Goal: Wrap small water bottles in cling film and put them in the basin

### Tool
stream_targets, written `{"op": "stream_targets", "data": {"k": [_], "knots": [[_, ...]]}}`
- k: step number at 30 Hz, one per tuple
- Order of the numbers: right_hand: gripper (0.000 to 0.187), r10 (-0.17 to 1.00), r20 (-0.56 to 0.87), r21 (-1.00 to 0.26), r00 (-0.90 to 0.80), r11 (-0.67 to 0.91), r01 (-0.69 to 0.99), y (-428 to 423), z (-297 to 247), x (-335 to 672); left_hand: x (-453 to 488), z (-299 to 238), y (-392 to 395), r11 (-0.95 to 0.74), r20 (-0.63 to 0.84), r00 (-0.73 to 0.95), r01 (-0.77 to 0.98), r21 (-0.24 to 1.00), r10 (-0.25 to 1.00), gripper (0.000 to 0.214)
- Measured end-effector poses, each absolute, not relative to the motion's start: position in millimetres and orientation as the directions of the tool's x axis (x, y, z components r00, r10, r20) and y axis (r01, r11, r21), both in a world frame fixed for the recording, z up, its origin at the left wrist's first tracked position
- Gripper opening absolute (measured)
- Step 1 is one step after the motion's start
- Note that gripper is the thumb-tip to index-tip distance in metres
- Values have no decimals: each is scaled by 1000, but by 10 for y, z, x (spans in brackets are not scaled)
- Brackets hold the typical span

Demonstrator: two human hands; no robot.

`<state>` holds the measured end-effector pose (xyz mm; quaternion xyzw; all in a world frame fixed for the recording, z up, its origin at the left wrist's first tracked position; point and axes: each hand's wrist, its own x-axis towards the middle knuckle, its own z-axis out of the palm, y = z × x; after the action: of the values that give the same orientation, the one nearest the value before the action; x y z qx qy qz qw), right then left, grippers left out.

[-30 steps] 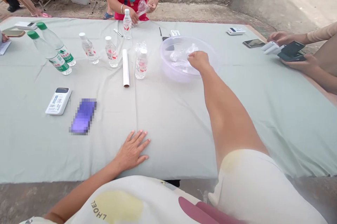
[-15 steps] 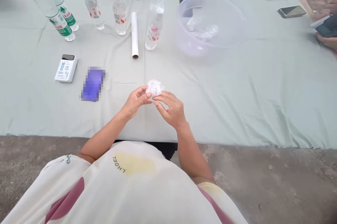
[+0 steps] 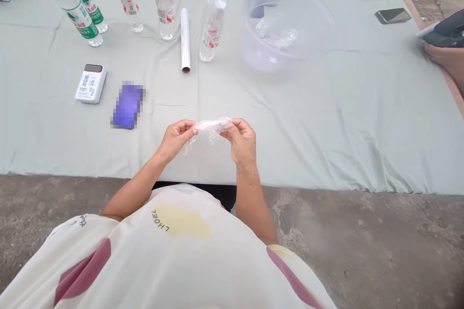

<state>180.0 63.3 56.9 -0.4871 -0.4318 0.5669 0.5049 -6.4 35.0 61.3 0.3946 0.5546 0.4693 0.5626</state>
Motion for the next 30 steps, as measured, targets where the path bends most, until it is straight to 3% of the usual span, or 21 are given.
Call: {"op": "stream_targets", "data": {"k": [3,8,10,13,15,17,19,24,27,30], "knots": [[28,989,-139,-972,-43,-144,-184,712,615,1921,-275,615,276,276,-277,-56,-34,961,959,18],[31,999,-38,-982,-29,-43,-184,819,691,2045,-601,564,221,345,-358,83,138,928,930,22],[35,997,-22,-980,-80,-37,-197,838,759,2030,-653,572,263,351,-355,-9,181,919,935,25],[38,972,-49,-976,-229,-95,-194,844,866,1908,-582,659,368,279,-269,-98,112,954,958,36],[39,946,-67,-976,-318,-128,-175,853,907,1792,-455,742,429,257,-257,107,12,966,960,46],[39,933,-74,-980,-351,-134,-149,881,910,1706,-314,808,462,315,-267,379,-71,946,886,52],[40,951,-79,-977,-298,-133,-165,921,871,1691,-207,836,471,385,-283,497,-114,916,820,48],[57,979,-201,-943,20,-188,-273,897,655,1813,-133,788,482,348,-317,160,-237,907,935,32],[61,941,-311,-926,-131,-332,-182,730,537,1717,-88,756,506,324,-328,36,-290,900,944,29],[47,931,-283,-941,-232,-316,-122,578,494,1513,-35,745,519,303,-318,-5,-295,906,948,29]]}}
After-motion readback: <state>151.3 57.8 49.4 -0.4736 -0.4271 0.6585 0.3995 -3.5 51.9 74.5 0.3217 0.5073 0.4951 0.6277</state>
